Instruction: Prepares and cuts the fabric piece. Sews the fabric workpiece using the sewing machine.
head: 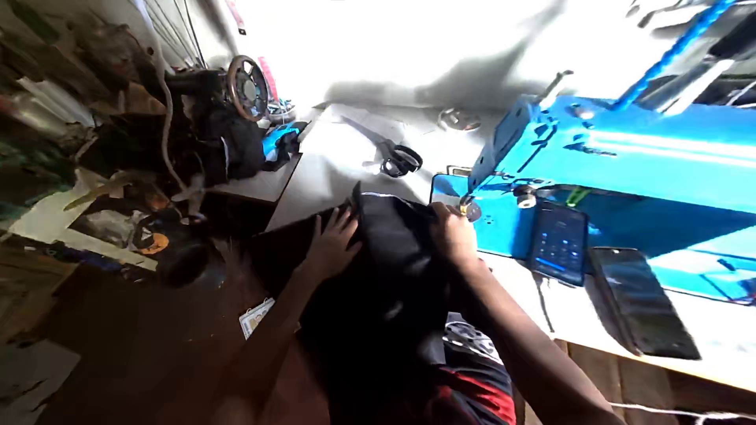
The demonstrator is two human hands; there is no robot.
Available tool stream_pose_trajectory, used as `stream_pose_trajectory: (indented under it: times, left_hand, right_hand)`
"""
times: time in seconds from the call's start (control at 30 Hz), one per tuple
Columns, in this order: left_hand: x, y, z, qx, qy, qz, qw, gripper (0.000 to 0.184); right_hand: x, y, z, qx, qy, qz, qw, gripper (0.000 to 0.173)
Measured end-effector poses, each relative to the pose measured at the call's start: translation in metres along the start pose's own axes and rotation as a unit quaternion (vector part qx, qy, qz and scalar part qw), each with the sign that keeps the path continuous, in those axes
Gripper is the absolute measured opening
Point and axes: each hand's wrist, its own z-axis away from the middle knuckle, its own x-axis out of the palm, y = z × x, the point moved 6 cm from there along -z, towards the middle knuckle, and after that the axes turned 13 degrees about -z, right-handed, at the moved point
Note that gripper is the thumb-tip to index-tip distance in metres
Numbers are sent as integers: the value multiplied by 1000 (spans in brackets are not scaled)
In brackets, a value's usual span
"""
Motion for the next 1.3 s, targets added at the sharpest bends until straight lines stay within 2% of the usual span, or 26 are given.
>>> stream_pose_trajectory:
  times: [0.1, 0.23, 0.37, 0.43, 0.57, 0.67, 0.73, 0.83, 0.93, 1.17, 1.3]
  left_hand:
    - [11, -2, 10, -2, 2, -5, 1000, 55]
    - [13, -2, 8, 9, -18, -21, 1000, 55]
    - [12, 9, -8, 39, -41, -38, 998, 55]
    - [12, 16, -21, 73, -32, -47, 996, 54]
    - [16, 22, -40, 162, 15, -59, 985, 51]
    - [15, 22, -42, 177, 23, -50, 983, 51]
    - [15, 22, -41, 176, 40, -41, 983, 51]
    - [15, 23, -41, 168, 20, -52, 984, 55]
    - [16, 21, -40, 167, 9, -60, 984, 55]
    - [18, 19, -42, 167, 3, -71, 983, 59]
    - [18, 16, -42, 149, 36, -62, 986, 60]
  right_hand:
    - [-8, -1, 9, 5, -1, 33, 999, 43]
    - [-17, 6, 44, -107, 51, 39, 992, 55]
    - [-6, 17, 82, -203, 90, 58, 973, 42]
    - [-3, 29, 80, -209, 66, 75, 973, 38]
    - [-23, 48, 60, -219, 40, 128, 966, 37]
    - [-35, 30, 64, -178, 48, 137, 973, 34]
    - [-26, 1, 74, -205, 65, 82, 973, 33]
    - [17, -27, 79, -276, -16, -26, 961, 46]
    - [48, -16, 67, -301, -80, 4, 950, 57]
    - [38, 5, 51, -320, -129, 53, 937, 65]
    - [37, 9, 48, -311, -125, 66, 940, 69]
